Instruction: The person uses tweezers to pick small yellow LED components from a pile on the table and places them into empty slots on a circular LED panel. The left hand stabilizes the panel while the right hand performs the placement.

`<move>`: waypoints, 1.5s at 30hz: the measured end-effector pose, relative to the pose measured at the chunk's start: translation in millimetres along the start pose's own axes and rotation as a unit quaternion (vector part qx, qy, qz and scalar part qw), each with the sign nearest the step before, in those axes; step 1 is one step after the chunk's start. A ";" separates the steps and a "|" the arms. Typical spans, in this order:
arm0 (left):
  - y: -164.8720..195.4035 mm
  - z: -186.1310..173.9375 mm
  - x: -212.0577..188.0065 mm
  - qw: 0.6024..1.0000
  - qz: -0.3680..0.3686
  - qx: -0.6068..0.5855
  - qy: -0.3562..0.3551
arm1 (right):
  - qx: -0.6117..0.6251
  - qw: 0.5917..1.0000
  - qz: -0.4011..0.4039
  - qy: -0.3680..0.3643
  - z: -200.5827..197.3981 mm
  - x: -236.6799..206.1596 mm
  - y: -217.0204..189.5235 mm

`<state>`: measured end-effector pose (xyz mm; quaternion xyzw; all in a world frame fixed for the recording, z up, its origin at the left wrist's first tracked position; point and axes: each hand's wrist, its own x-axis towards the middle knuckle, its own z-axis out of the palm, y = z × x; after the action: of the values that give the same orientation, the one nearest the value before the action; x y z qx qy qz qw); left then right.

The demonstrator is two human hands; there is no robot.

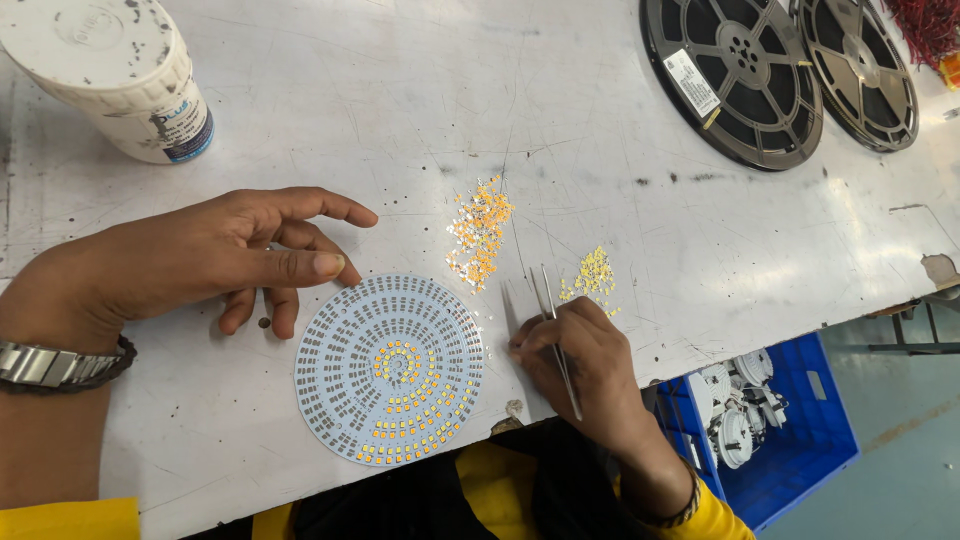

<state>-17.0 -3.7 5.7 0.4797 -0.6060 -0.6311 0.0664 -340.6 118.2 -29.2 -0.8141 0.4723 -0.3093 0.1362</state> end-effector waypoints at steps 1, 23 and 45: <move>-0.3 -0.4 0.4 1.000 -0.001 -0.001 -0.001 | -0.014 1.000 -0.007 0.001 0.9 1.1 -0.8; 0.9 0.3 4.7 1.000 0.011 -0.023 -0.016 | -0.058 0.998 -0.007 -0.009 6.0 17.6 5.4; -0.4 -1.0 7.5 0.999 0.025 -0.028 -0.029 | -0.019 0.999 -0.024 0.010 3.0 24.5 13.8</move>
<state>-20.1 -9.2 1.6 0.4442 -0.6012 -0.6597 0.0781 -339.3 89.9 -29.4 -0.8245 0.4596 -0.3119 0.1083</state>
